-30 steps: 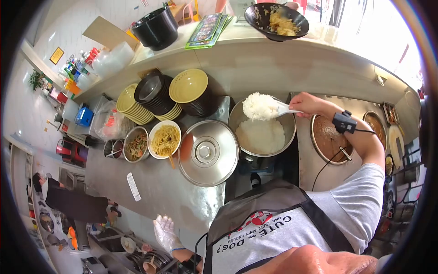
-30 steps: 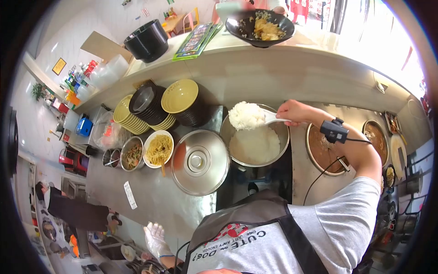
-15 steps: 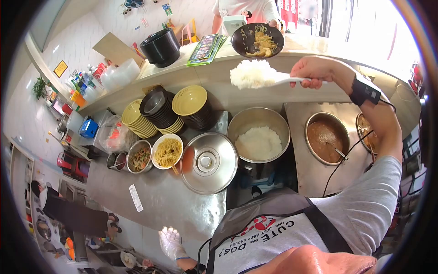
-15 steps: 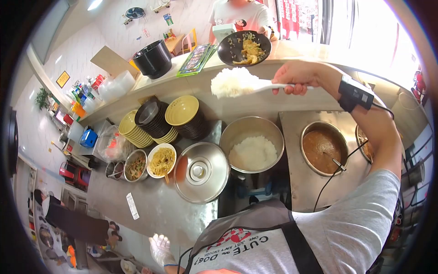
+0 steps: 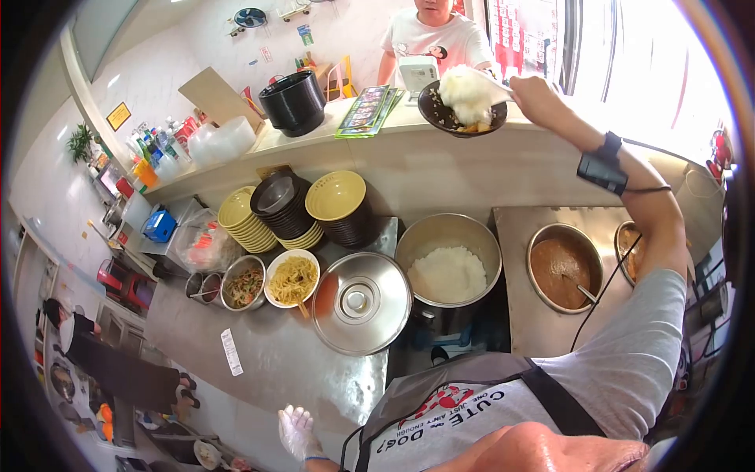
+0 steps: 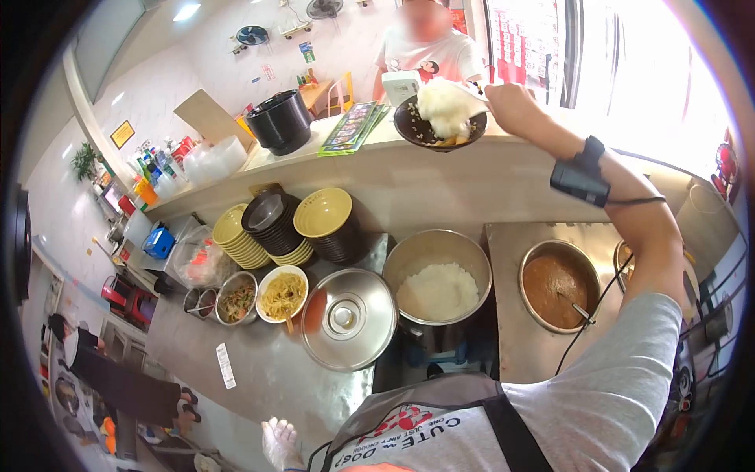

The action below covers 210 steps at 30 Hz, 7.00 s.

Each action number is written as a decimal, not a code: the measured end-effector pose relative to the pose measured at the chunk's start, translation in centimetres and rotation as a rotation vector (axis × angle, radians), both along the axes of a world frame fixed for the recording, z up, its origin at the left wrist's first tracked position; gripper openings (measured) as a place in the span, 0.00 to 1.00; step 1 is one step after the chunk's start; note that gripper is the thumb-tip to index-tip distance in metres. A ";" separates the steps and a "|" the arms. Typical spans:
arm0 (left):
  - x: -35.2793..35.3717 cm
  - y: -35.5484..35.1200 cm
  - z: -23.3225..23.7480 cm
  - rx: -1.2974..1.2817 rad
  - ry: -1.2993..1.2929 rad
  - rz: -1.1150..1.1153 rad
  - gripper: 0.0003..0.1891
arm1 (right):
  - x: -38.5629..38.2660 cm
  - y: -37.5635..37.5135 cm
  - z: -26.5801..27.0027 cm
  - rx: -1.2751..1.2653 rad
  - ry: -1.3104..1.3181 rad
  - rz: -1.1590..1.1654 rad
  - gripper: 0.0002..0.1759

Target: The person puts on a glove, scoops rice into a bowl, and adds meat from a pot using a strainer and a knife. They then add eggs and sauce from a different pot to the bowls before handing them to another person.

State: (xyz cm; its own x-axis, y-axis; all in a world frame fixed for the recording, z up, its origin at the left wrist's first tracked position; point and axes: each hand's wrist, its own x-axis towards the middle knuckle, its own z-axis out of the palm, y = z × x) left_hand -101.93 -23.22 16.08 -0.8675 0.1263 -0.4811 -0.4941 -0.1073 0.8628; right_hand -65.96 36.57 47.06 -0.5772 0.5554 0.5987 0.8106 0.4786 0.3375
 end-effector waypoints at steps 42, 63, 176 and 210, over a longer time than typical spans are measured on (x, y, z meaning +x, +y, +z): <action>4.1 -6.5 -3.8 -0.002 -0.070 0.294 0.30 | -35.8 -0.3 -29.3 -1.433 0.718 0.321 0.32; 3.0 -6.3 -2.4 -0.114 -0.052 0.186 0.36 | -32.0 -20.5 -41.4 -0.928 -0.065 0.623 0.25; 113.0 37.8 4.2 0.817 0.595 -1.567 0.15 | 79.7 -34.5 -19.5 0.025 0.347 -0.143 0.24; 80.1 8.7 4.9 0.562 0.063 -0.115 0.32 | 60.5 -20.6 -43.1 -2.152 2.663 -0.176 0.21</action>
